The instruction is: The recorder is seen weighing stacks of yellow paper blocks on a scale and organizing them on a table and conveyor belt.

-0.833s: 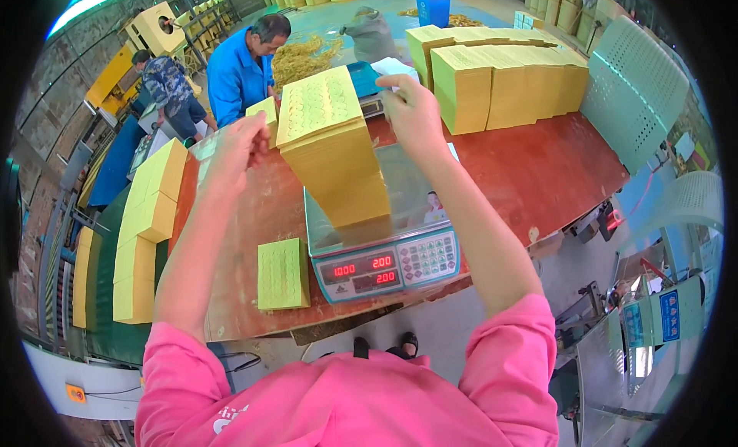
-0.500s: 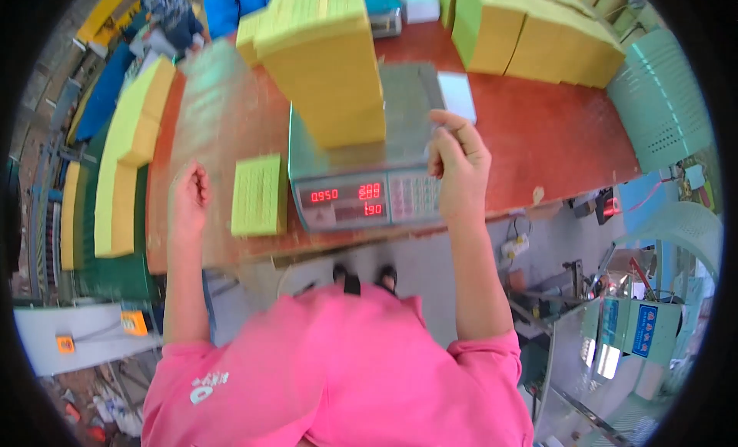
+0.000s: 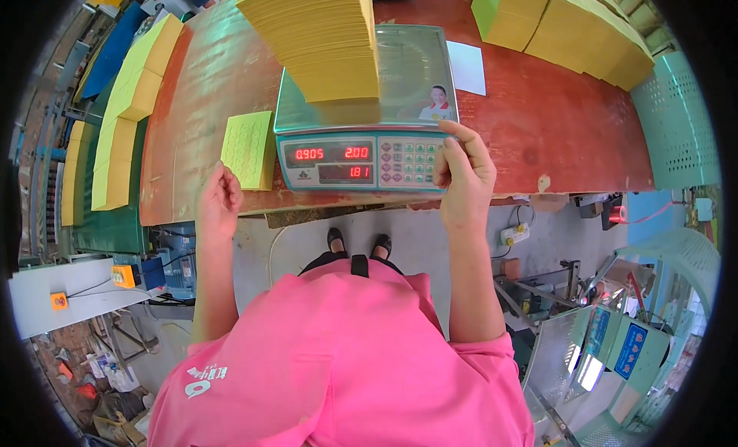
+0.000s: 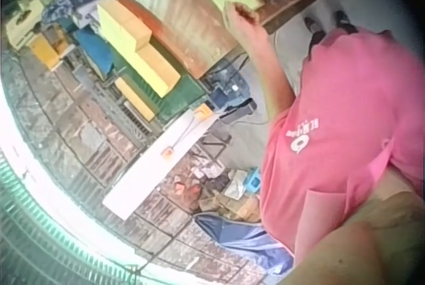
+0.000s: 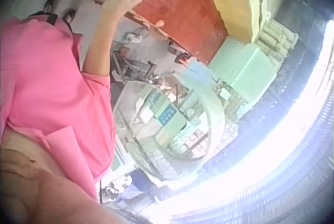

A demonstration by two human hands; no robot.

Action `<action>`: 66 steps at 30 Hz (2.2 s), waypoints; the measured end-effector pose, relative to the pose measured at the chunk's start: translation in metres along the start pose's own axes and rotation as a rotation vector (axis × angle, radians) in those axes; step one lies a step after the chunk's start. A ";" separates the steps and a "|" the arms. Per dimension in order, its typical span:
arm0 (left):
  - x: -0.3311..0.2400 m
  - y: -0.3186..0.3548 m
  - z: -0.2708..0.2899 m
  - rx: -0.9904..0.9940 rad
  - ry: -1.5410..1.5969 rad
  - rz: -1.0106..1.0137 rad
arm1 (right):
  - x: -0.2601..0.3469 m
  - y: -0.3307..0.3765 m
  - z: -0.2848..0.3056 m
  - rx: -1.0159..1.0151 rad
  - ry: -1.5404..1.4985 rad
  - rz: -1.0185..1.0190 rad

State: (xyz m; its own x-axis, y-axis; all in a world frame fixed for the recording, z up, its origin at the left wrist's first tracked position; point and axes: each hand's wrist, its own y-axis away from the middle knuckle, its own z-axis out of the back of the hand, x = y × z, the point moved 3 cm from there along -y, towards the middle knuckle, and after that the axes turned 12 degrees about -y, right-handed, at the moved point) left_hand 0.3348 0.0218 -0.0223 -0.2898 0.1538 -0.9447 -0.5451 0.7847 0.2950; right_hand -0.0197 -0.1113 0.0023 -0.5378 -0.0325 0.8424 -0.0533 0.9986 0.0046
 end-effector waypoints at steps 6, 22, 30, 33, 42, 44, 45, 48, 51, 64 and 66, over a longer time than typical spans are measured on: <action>-0.020 -0.015 -0.013 0.143 -0.106 0.002 | 0.002 -0.003 0.017 -0.011 0.045 0.027; -0.190 -0.145 -0.207 0.517 -0.309 0.059 | -0.038 -0.215 -0.100 0.186 0.080 -0.007; -0.167 -0.166 -0.200 0.782 -0.245 0.219 | -0.083 -0.233 -0.133 0.338 0.102 -0.059; -0.167 -0.134 -0.193 0.949 -0.326 0.211 | -0.092 -0.192 -0.102 0.327 0.056 -0.067; -0.167 -0.080 -0.215 1.052 -0.409 0.338 | -0.009 -0.049 -0.042 -0.049 0.385 0.421; -0.169 -0.089 -0.208 0.909 -0.359 0.402 | -0.033 -0.017 -0.026 -0.109 0.246 0.153; -0.171 -0.094 -0.205 0.847 -0.416 0.351 | -0.044 -0.001 -0.016 -0.078 0.201 -0.007; -0.174 -0.087 -0.212 0.719 -0.493 0.246 | -0.084 0.019 -0.016 -0.077 -0.272 -0.672; -0.174 -0.066 -0.231 0.684 -0.539 0.210 | -0.096 0.003 -0.021 0.071 -0.711 -0.713; -0.069 -0.009 -0.455 0.847 -0.161 0.215 | 0.094 -0.086 0.210 -0.034 -0.181 -0.171; -0.025 -0.017 -0.505 0.871 -0.223 0.268 | 0.124 -0.114 0.277 -0.045 -0.090 -0.156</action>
State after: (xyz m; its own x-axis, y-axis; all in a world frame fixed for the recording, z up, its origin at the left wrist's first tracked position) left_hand -0.0461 -0.2982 0.0687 -0.1133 0.4352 -0.8932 0.3252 0.8657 0.3805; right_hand -0.3131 -0.2413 -0.0427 -0.5989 -0.1885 0.7783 -0.1049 0.9820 0.1572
